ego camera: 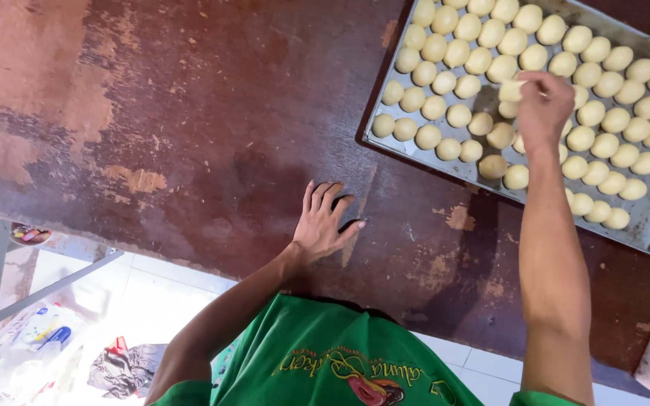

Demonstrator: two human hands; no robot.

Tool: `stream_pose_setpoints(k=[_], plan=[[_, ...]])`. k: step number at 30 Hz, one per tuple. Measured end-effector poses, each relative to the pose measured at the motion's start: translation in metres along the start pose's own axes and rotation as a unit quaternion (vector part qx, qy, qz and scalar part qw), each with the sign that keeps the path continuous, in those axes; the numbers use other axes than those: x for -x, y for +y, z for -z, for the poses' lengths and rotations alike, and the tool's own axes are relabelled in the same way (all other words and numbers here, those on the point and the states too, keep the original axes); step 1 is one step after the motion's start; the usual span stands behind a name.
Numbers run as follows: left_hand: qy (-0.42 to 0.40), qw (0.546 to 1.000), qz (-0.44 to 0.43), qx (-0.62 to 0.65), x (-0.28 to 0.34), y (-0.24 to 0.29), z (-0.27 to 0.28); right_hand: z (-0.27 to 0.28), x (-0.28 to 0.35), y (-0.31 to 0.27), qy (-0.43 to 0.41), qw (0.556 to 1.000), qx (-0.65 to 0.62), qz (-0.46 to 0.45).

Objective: Rolling small portions of dough into spheres and arranging them in a metal tray.

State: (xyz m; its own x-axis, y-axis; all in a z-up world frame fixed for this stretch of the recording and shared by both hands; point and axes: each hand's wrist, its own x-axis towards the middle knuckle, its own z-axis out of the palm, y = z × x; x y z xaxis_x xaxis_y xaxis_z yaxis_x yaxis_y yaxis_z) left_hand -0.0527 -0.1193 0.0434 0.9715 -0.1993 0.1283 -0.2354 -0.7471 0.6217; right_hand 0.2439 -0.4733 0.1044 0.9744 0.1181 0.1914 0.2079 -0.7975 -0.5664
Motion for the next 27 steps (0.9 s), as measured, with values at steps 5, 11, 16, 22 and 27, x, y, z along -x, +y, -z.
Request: stream_pose_setpoints(k=[5, 11, 16, 22, 27], plan=[[-0.006, 1.000, -0.007, -0.005, 0.000, -0.004, -0.005, 0.051, 0.019, -0.026, 0.133, 0.857, -0.459, -0.192], [-0.021, 1.000, -0.008, 0.004, 0.002, 0.002, 0.000, 0.056, 0.139, -0.034, 0.160, 0.727, -0.585, -0.322], [0.029, 0.998, -0.017, 0.056, -0.015, 0.021, 0.005, -0.002, 0.282, -0.060, 0.110, 0.943, -0.233, -0.210], [0.125, 0.971, -0.145, 0.147, -0.130, 0.074, -0.014, -0.015, 0.349, -0.102, 0.086, 0.982, 0.109, -0.130], [-0.002, 0.980, -0.143, 0.142, -0.263, 0.095, -0.071, -0.020, 0.362, -0.096, 0.200, 0.959, -0.058, -0.193]])
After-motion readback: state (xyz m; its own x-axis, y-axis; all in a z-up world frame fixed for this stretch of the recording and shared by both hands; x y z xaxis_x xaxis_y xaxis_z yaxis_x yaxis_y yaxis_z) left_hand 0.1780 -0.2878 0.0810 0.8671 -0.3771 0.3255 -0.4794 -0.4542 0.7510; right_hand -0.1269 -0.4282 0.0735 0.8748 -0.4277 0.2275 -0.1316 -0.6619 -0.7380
